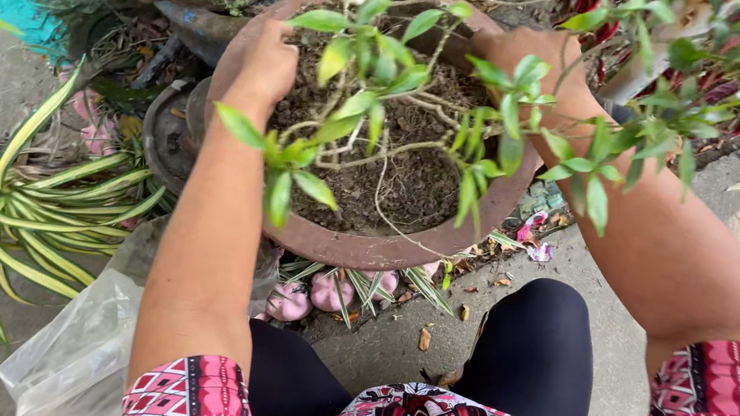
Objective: The person uses a large knife to loosen soil in a potted plant, removes debris by hand, and adds fresh soil from a plastic bag to the pot.
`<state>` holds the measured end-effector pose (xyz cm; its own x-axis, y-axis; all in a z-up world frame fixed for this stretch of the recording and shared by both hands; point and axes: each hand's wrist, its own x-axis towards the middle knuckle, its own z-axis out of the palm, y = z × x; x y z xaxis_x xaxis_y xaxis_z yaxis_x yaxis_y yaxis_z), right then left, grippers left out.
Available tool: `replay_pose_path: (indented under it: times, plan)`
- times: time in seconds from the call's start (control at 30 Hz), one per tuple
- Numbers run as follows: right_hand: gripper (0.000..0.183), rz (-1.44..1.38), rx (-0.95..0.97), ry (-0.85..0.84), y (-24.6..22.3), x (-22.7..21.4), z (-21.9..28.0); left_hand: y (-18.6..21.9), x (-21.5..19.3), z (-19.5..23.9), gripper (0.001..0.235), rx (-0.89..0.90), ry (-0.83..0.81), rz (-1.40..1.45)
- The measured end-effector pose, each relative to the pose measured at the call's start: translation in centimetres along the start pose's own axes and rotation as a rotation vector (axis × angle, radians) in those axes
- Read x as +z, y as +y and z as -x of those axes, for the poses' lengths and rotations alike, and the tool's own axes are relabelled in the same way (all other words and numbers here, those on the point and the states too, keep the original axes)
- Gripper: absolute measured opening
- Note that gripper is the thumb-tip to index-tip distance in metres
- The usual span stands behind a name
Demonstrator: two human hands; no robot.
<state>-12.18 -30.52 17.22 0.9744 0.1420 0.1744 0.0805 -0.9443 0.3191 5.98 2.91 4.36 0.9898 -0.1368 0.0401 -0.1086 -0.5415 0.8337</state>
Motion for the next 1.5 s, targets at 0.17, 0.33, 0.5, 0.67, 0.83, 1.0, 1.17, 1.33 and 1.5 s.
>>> replay_pose_path:
  times: [0.17,0.33,0.5,0.67,0.83,1.0,1.17,1.33,1.5]
  plan:
    - [0.016,0.031,-0.117,0.018,-1.3,2.4,-4.1,0.6,3.1,-0.9,0.047,0.103,0.075,-0.070]
    - [0.023,-0.004,-0.101,-0.002,-1.4,3.1,-3.5,0.3,4.1,-2.5,0.048,0.010,0.108,0.002]
    - [0.025,0.132,-0.184,-0.081,-0.8,-0.1,-1.5,1.3,4.2,-2.2,0.043,-0.029,0.057,-0.081]
    - [0.030,0.080,-0.166,0.050,-0.5,-4.3,-0.3,3.5,3.2,0.5,0.032,0.211,0.102,-0.272]
    - [0.025,0.097,-0.125,0.054,-2.1,-4.1,-3.3,4.1,0.3,3.3,0.020,0.400,0.474,-0.393]
    - [0.022,0.148,-0.165,-0.009,-4.0,-1.5,-6.1,2.8,-0.2,2.9,0.023,0.395,0.429,-0.507]
    - [0.030,0.123,-0.239,-0.028,-2.3,-2.8,-3.6,2.7,1.3,2.4,0.028,0.364,0.356,-0.479]
    - [0.021,0.031,-0.209,0.023,-1.9,-5.3,-3.7,3.2,1.6,2.9,0.036,0.283,0.244,-0.394]
    - [0.024,0.069,-0.112,-0.171,-3.6,-3.3,-5.3,3.2,2.3,1.4,0.040,0.322,0.300,-0.489]
